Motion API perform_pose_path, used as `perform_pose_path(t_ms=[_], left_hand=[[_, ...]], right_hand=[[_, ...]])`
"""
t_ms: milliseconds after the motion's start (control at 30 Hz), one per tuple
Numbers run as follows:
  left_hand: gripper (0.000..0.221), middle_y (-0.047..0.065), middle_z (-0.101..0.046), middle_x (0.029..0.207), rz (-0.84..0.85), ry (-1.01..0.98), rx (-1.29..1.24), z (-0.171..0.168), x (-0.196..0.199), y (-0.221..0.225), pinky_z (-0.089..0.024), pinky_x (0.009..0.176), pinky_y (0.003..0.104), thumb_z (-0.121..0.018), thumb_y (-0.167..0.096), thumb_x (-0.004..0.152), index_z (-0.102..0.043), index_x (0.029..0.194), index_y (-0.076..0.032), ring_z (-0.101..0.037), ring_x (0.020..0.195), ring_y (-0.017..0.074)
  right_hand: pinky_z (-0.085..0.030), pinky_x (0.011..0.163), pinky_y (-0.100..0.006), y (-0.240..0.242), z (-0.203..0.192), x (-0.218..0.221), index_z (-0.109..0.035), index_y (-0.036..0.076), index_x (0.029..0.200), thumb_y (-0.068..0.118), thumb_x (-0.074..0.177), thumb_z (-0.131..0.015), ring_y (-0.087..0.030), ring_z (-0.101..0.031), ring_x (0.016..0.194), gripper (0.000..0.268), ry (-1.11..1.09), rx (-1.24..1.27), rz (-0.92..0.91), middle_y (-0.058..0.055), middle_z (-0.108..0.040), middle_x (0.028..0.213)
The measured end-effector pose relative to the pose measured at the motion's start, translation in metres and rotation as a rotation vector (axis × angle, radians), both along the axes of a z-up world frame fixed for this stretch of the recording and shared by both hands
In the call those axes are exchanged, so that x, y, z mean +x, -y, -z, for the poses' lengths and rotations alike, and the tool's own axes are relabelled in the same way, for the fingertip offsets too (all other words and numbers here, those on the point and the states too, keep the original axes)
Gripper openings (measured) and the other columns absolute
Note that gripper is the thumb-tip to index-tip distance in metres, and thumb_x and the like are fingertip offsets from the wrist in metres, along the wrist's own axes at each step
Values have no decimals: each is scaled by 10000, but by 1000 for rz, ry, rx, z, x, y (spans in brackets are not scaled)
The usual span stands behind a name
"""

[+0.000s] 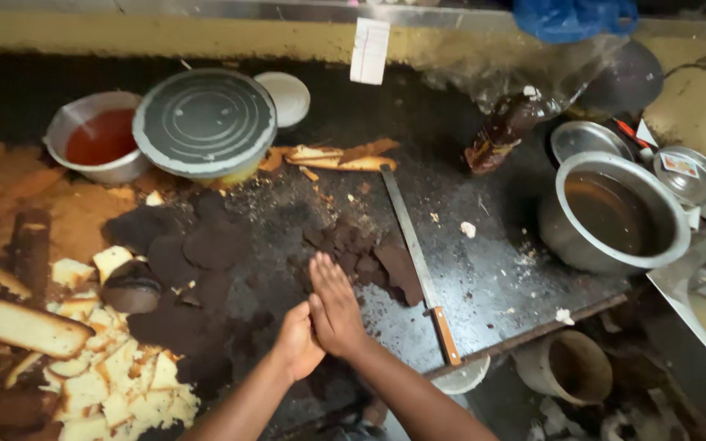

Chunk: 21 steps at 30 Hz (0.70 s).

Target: The person crumbles pieces of dark, burnt bread by hand on a counter near a sink and various containers.

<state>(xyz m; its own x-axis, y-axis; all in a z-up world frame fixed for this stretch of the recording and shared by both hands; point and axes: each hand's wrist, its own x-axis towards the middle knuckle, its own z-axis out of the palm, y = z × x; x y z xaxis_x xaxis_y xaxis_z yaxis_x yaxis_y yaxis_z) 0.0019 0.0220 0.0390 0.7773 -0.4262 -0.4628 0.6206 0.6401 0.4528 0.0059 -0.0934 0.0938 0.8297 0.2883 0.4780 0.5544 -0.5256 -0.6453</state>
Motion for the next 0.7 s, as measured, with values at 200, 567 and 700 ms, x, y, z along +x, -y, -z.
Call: perform_pose_path(t_ms=[200,567,700], left_hand=[[648,55,-551,1525,-92,80,-589,24,-8,13,-415,1071,435,-362,-528,928,-510,1473,-212,-546,1320,270],[532,74,-531,1533,-23,-36,-91,-17,1,-6,-370,1182,451,-373,-389,1044,-501,1481,-116,-507,1387,253],[543,111,-573,1493,-241,-23,-179,-11,7,1,-369,1168,449,-356,-389,1020,-520,1458,-113,-526,1360,312]], right_hand=[[-183,1237,-536,-9,8,-25,-446,-77,1511,176,914,-491,-444,-342,1509,650,-63,-12,-128,-287,-408,1590],[-207,1279,-514,-1,9,-3,-417,-63,1541,180,1047,-401,-429,-362,1537,551,-28,-7,46,-280,-410,1618],[-179,1268,-532,-10,9,-21,-483,-22,1504,182,976,-452,-457,-330,1534,567,-40,-121,-7,-286,-416,1596]])
